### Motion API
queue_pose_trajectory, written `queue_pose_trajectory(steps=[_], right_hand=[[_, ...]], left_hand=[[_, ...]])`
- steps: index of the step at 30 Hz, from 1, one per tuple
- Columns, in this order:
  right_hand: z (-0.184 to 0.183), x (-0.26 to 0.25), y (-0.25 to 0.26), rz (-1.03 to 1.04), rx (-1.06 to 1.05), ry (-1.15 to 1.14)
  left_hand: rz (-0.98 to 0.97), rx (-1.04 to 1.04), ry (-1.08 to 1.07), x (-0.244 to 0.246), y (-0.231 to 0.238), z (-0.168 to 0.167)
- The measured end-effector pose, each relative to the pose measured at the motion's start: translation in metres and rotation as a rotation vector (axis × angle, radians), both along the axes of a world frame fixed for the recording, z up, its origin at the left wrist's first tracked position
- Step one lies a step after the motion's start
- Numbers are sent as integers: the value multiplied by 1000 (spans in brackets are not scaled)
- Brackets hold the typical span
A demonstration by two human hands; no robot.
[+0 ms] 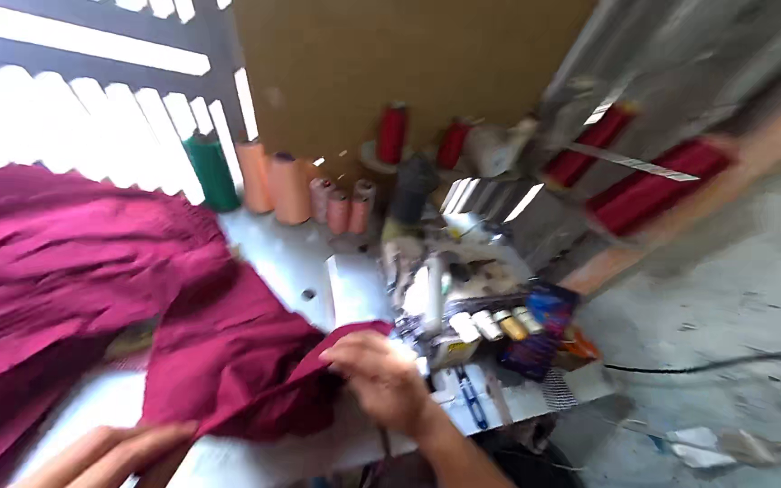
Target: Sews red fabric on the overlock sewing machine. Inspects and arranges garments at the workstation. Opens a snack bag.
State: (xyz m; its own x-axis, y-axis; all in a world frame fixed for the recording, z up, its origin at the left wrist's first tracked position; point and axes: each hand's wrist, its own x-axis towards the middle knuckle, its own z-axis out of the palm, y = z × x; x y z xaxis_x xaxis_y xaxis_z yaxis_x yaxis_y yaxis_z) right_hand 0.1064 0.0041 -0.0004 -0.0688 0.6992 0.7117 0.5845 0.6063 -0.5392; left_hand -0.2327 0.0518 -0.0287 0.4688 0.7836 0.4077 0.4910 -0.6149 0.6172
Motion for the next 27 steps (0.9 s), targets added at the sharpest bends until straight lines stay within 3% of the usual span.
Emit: queue_pose_trajectory(steps=[3, 5, 13, 27], right_hand=[[-4, -3, -2, -18, -40, -25], [-5, -2, -2, -31, -35, -41], [-5, 1, -7, -48, 1, -61], [-5, 4, -9, -95, 14, -79]], left_hand=[[136, 429, -218, 36, -11, 13], [213, 543, -285, 45, -13, 7], [244, 562, -411, 49, -25, -13], [228, 609, -419, 53, -27, -9]])
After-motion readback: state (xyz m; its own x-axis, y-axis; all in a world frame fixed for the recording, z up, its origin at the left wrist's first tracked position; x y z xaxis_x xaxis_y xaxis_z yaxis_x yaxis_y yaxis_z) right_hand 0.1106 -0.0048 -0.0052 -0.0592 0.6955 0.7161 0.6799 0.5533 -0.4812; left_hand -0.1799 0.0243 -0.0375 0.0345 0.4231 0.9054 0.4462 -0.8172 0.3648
